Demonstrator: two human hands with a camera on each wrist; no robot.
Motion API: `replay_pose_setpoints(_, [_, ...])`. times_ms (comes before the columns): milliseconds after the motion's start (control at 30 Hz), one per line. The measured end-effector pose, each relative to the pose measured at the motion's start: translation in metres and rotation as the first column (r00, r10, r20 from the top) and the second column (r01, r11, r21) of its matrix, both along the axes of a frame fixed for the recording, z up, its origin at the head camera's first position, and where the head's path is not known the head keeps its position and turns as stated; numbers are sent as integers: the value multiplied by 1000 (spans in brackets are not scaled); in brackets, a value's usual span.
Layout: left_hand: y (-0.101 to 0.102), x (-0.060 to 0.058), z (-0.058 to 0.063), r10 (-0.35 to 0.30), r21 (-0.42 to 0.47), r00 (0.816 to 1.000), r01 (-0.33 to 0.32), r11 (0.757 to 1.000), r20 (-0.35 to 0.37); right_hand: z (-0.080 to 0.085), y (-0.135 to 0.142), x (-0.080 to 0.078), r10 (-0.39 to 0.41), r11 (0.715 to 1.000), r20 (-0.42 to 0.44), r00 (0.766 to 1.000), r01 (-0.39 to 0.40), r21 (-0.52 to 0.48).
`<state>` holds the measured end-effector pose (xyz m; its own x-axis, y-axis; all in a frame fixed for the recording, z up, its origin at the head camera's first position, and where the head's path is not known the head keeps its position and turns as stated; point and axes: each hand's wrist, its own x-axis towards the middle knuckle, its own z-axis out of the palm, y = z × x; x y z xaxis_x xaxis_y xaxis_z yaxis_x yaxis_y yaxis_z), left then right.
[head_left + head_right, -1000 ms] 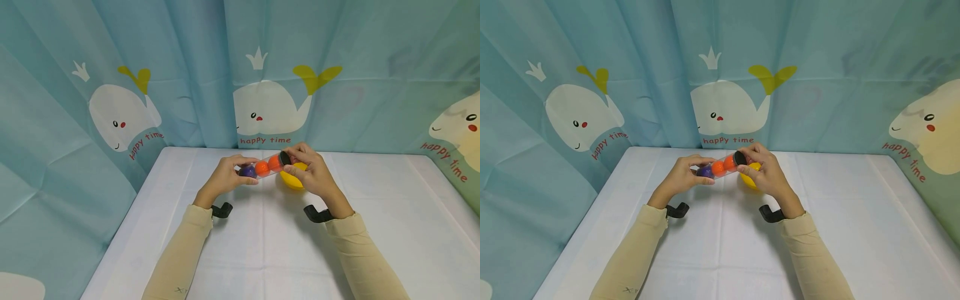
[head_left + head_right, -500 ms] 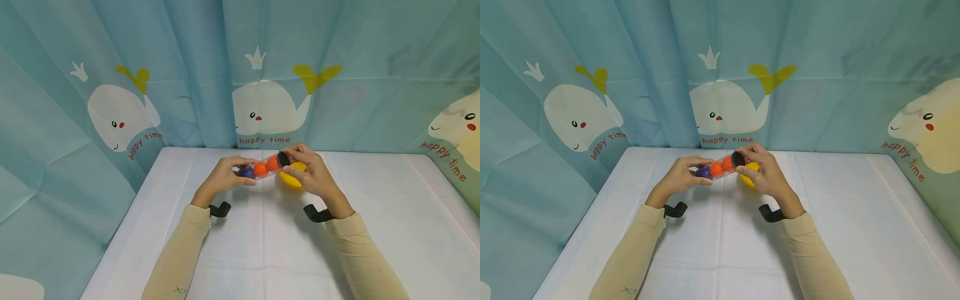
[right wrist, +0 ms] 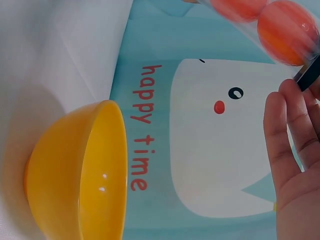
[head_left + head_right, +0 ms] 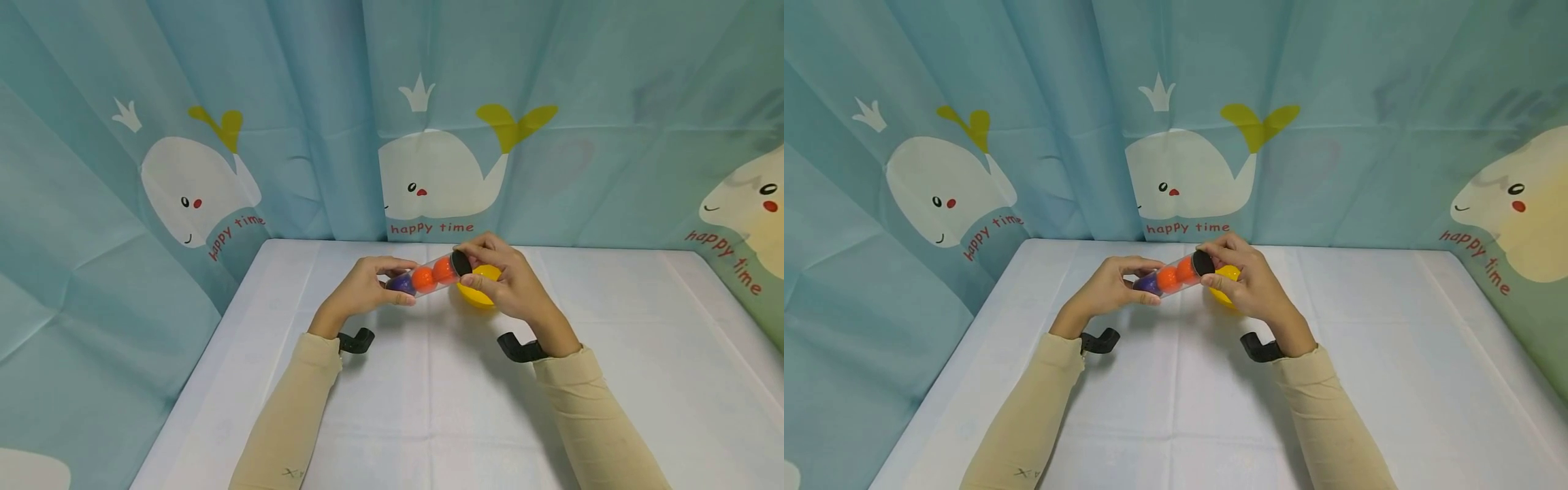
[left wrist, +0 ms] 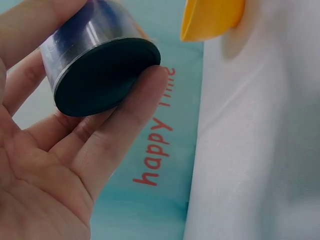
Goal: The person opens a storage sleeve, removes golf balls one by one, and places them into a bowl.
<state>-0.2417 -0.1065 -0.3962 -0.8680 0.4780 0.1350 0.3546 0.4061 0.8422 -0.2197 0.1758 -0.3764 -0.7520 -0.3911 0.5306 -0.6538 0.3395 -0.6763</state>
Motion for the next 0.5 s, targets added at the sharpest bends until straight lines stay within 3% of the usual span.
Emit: replay_pose_setpoints(500, [-5, -2, 2, -27, -6, 992, 28, 1000, 123, 1, 0, 1, 28, 999, 16, 999, -29, 32])
